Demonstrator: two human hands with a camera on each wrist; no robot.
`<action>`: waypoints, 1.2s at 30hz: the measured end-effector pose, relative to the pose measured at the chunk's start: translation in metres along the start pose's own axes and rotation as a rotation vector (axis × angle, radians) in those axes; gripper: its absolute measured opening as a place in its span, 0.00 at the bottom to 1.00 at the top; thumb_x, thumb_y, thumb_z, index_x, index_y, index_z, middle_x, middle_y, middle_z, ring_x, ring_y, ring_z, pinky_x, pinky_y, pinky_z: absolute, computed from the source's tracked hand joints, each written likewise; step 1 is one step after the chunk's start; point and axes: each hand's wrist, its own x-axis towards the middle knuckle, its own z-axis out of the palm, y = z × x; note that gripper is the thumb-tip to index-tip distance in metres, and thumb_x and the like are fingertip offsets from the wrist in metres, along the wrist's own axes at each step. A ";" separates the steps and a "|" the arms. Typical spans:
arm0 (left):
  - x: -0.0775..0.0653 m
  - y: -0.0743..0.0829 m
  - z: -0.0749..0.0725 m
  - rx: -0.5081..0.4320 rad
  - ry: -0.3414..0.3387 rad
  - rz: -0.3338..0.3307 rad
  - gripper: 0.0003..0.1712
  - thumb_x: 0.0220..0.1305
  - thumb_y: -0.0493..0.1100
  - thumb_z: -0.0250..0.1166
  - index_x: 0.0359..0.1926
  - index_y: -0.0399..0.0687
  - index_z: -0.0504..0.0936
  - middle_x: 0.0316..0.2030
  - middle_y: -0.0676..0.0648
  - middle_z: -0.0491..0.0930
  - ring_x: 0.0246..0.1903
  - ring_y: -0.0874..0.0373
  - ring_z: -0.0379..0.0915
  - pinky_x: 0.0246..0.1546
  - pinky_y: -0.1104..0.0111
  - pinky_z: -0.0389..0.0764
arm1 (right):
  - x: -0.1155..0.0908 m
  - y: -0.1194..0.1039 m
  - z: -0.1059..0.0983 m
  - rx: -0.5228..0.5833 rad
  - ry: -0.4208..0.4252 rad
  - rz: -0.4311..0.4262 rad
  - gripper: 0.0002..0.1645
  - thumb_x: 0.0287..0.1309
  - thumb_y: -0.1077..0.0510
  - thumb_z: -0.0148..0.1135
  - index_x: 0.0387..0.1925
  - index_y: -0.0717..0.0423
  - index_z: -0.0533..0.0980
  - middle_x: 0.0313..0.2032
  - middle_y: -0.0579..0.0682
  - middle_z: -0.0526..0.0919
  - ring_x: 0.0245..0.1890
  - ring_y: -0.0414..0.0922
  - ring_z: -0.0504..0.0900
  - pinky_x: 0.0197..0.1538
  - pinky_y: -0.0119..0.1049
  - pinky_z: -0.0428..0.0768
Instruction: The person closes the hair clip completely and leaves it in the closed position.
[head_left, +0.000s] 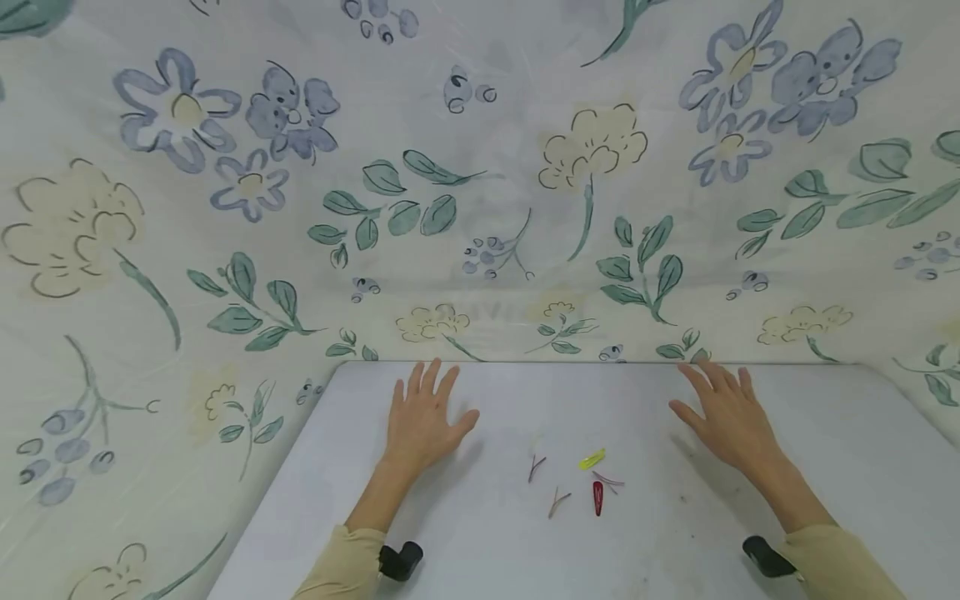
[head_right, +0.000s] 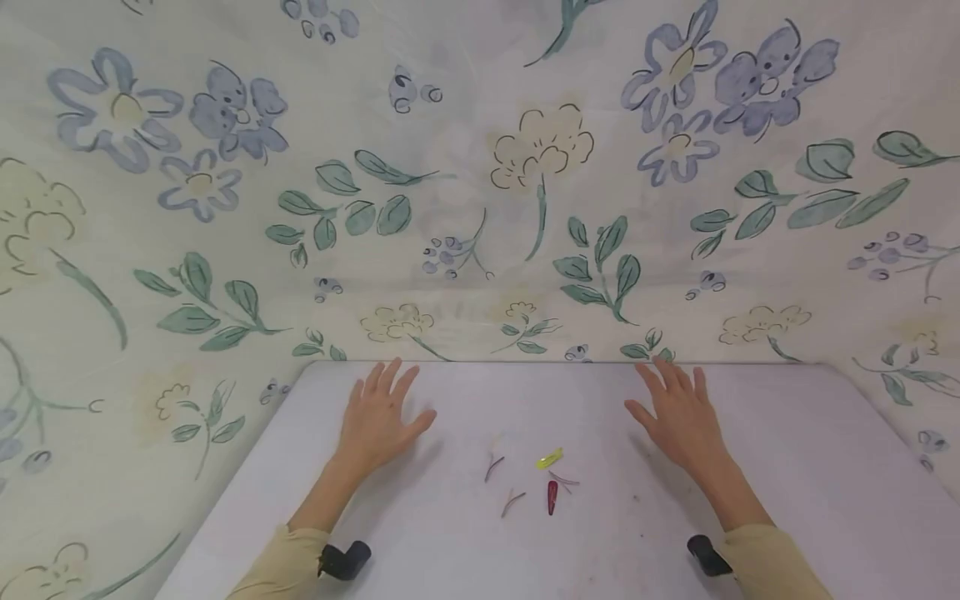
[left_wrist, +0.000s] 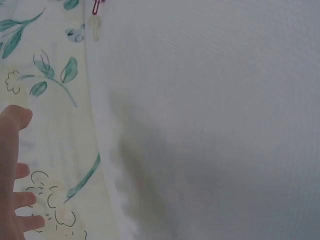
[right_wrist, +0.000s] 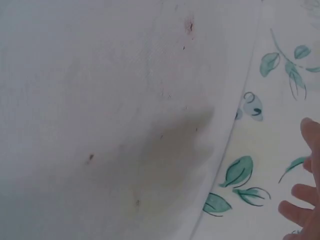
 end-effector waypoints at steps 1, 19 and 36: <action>0.000 0.001 0.000 -0.002 -0.004 -0.002 0.44 0.62 0.68 0.56 0.72 0.49 0.64 0.72 0.38 0.60 0.72 0.37 0.51 0.67 0.39 0.56 | 0.001 -0.001 -0.001 0.011 -0.004 -0.003 0.36 0.64 0.49 0.61 0.67 0.63 0.64 0.66 0.71 0.63 0.65 0.70 0.62 0.70 0.68 0.47; -0.008 0.014 0.001 -0.119 0.009 -0.024 0.41 0.60 0.64 0.61 0.68 0.48 0.69 0.69 0.38 0.66 0.68 0.39 0.60 0.62 0.43 0.66 | 0.011 -0.015 0.004 0.144 -0.046 -0.043 0.32 0.62 0.53 0.65 0.64 0.62 0.69 0.63 0.69 0.69 0.66 0.65 0.65 0.71 0.65 0.47; -0.016 0.038 0.004 -0.180 -0.016 0.001 0.39 0.58 0.61 0.63 0.67 0.49 0.70 0.66 0.40 0.69 0.65 0.42 0.65 0.58 0.45 0.70 | 0.022 -0.041 0.010 0.222 -0.123 -0.055 0.30 0.62 0.52 0.66 0.62 0.60 0.72 0.61 0.65 0.74 0.65 0.63 0.68 0.71 0.65 0.47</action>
